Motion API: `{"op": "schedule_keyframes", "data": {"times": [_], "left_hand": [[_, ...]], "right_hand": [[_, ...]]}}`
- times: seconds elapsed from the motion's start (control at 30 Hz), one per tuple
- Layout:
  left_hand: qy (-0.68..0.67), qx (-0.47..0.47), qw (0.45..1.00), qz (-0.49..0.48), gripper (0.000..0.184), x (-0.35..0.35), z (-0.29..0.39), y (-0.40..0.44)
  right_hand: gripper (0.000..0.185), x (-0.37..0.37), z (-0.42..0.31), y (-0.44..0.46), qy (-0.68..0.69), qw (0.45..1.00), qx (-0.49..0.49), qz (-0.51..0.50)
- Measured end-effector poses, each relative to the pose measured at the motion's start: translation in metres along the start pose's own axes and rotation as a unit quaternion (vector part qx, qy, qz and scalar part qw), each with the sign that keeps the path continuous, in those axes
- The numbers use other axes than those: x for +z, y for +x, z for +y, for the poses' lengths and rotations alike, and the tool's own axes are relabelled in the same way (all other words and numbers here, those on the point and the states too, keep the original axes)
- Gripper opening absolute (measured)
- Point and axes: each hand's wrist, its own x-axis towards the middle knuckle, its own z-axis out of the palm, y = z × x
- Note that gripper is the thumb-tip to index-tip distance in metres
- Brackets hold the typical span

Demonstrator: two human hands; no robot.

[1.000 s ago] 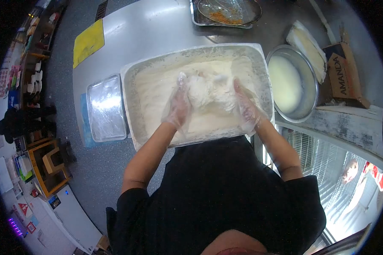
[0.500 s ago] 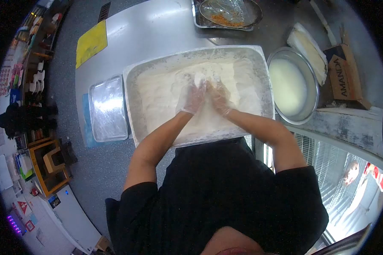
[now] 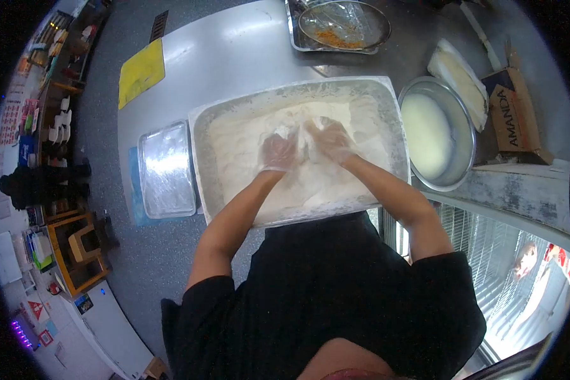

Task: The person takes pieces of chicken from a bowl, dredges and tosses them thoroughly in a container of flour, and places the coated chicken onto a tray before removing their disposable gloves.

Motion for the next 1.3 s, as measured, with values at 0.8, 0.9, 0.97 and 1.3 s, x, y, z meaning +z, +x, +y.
{"op": "schedule_keyframes", "data": {"times": [0.8, 0.9, 0.97, 1.3], "left_hand": [[-0.235, -0.047, 0.892, -0.382, 0.058, 0.018, -0.073, -0.026], [-0.342, -0.017, 0.915, -0.213, 0.063, 0.015, -0.023, -0.026], [-0.276, 0.023, 0.941, -0.194, 0.065, 0.053, -0.003, -0.032], [-0.251, -0.216, 0.939, -0.089, 0.038, -0.035, 0.027, -0.005]], "right_hand": [[0.081, -0.064, 0.074, -0.007, 0.074, 0.908, -0.081, -0.405], [0.066, -0.053, -0.004, -0.033, 0.5, 0.752, 0.228, -0.365], [0.053, -0.036, -0.014, -0.039, 0.535, 0.753, 0.233, -0.304], [0.025, -0.006, 0.008, -0.011, 0.14, 0.972, 0.002, -0.188]]}}
